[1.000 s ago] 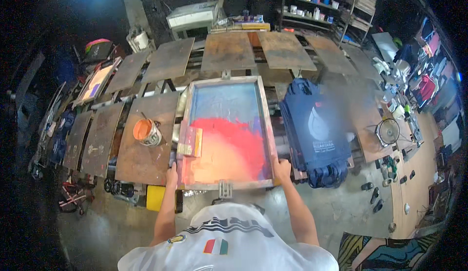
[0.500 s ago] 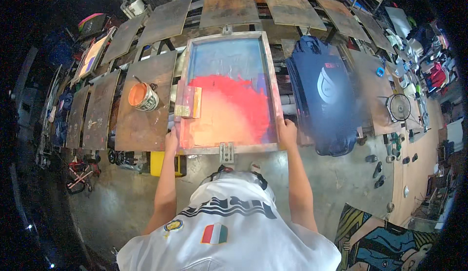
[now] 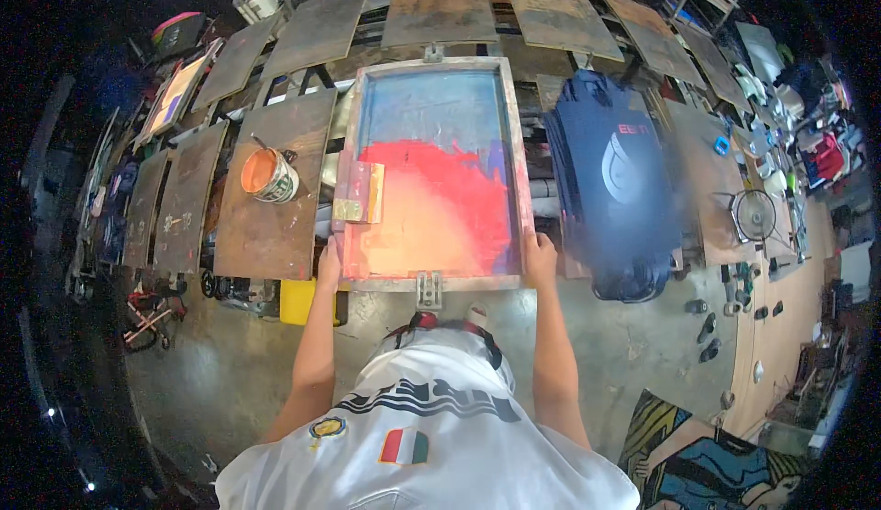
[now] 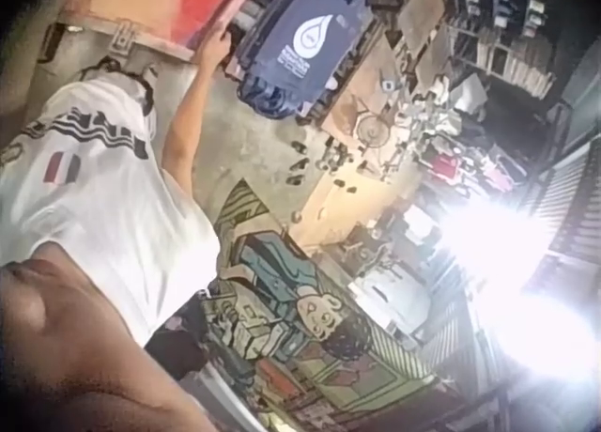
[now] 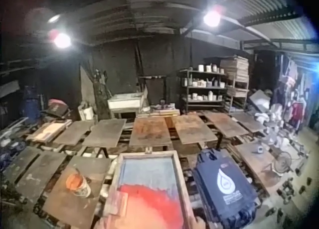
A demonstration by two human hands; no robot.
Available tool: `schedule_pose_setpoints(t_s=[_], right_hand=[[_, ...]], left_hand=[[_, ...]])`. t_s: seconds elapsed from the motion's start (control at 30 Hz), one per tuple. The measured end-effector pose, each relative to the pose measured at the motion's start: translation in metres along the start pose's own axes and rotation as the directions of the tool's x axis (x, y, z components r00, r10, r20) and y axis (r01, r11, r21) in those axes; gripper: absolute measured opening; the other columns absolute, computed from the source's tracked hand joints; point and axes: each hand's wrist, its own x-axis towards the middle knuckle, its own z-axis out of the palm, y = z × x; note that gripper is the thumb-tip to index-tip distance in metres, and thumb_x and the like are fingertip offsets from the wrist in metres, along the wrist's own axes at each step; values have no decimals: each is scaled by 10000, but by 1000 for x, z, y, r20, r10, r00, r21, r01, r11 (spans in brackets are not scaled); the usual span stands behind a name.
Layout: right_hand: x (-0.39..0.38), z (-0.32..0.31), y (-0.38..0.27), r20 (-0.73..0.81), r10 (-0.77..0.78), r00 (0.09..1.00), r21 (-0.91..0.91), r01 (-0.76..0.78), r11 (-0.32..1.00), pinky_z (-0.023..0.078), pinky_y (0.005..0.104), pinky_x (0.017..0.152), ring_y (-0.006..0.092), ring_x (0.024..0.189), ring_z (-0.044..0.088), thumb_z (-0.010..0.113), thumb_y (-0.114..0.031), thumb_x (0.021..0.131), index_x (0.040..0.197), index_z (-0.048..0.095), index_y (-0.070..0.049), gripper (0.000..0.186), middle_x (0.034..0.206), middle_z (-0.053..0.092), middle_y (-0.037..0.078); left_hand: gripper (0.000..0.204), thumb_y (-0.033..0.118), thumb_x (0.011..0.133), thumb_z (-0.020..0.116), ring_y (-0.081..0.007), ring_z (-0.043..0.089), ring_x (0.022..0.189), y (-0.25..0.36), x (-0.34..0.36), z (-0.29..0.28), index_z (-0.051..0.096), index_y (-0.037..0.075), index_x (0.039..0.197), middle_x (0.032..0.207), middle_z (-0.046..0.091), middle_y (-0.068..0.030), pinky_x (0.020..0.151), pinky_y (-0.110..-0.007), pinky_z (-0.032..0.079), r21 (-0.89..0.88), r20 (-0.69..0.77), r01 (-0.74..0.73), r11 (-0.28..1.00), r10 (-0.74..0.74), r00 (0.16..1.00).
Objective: Applying red ink to a silk screen and using a squeegee to print a design onto a t-shirt.
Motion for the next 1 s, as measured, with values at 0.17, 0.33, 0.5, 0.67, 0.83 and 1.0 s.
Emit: schedule_pose_setpoints(t_s=[0.17,0.33,0.5,0.67,0.83,1.0], right_hand=[[9,1,21,-34,43,999,111,-39,993,342,301,534,89,595,449,574,-440,988,734,619,-15,498,633,517,-12],[8,-2,-3,131,149,980,278,-181,944,425,312,640,119,706,507,592,-391,982,834,652,1,424,746,584,17],[34,-1,22,174,63,983,230,-102,968,390,294,603,100,679,487,551,-434,1014,890,664,-4,461,731,565,-10],[34,6,-1,187,-56,981,227,12,974,401,317,580,115,634,495,540,-451,1022,808,607,0,504,670,538,-1],[-28,33,-14,-28,-153,988,-159,147,976,445,395,694,260,749,567,644,-404,932,907,591,43,451,792,599,146],[-78,95,-113,-192,-558,807,-625,338,704,484,416,932,348,1083,612,689,-289,915,1280,580,67,521,1204,611,250]], left_hand=[[756,600,1014,387,-391,566,1229,6,-5,9,586,-88,1258,1278,619,-279,1040,-418,417,-9,16,75,997,-75,997],[704,571,1006,461,-363,621,1092,15,-7,11,624,-92,1177,1136,665,-268,961,-419,461,186,-192,25,982,11,981],[600,470,1036,442,-472,625,987,25,3,21,607,-107,1070,1031,649,-336,896,-482,474,272,-167,41,961,5,986],[437,333,1039,410,-532,593,883,28,-14,15,595,-46,925,865,636,-319,765,-577,448,283,-492,-220,933,339,802],[382,322,1040,433,-500,590,775,50,-34,-33,569,-2,892,786,607,-274,678,-560,429,327,-290,-252,911,350,891],[430,350,1007,538,-451,546,676,23,-16,-88,523,-15,780,724,554,-253,622,-497,421,31,-264,-286,958,284,922]])
